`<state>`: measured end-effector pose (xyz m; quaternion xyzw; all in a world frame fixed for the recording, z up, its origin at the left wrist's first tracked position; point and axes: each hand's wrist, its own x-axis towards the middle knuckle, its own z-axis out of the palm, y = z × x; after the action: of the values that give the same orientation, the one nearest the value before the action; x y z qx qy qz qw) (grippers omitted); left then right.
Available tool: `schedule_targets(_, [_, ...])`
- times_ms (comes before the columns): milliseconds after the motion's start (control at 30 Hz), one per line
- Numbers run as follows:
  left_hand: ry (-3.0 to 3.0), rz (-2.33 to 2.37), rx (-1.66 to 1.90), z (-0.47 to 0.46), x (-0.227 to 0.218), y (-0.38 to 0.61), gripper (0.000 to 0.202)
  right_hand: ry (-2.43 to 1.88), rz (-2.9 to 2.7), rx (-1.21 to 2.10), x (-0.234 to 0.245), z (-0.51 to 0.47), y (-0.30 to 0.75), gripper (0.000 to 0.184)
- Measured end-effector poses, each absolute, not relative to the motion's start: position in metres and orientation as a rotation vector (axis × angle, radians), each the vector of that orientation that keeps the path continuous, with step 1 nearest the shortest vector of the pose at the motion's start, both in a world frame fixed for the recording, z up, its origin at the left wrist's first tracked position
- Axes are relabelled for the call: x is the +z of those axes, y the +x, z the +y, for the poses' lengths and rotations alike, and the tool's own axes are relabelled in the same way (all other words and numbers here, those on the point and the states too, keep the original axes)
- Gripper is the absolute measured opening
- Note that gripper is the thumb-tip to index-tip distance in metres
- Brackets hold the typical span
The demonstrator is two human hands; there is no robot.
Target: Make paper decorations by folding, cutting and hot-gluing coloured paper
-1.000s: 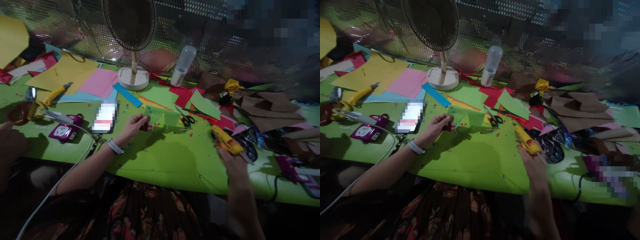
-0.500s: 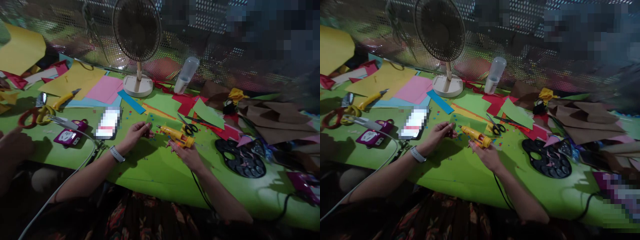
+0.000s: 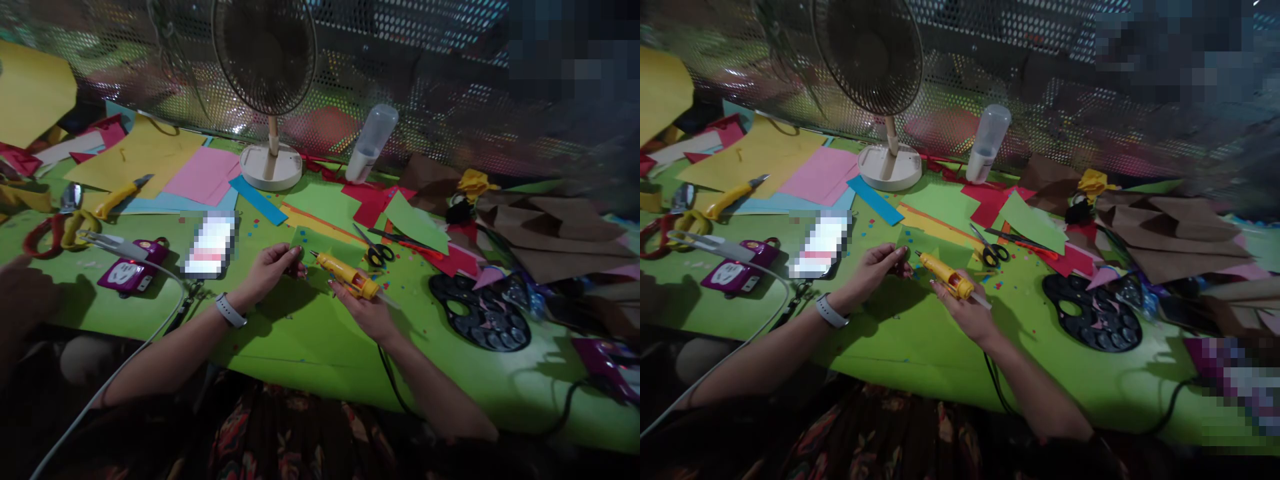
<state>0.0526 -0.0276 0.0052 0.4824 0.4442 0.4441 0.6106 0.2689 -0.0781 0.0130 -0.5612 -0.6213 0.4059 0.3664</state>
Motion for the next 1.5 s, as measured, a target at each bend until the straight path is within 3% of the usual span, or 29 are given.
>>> schedule_targets(267, [1.075,0.998,1.016,-0.0278,0.0055,0.0541,0.038,-1.395,-1.542,1.083,0.009,-0.078,0.2684,0.018])
schedule_targets(567, [1.092,0.969,1.017,-0.0267,0.0,0.0525,0.036,-1.429,-1.531,1.091,0.0124,-0.0783,0.2667,0.029])
schedule_targets(1500, [1.136,1.015,1.009,-0.0286,0.0039,0.0546,0.036,-1.431,-1.529,1.105,0.0072,-0.0782,0.2695,0.029])
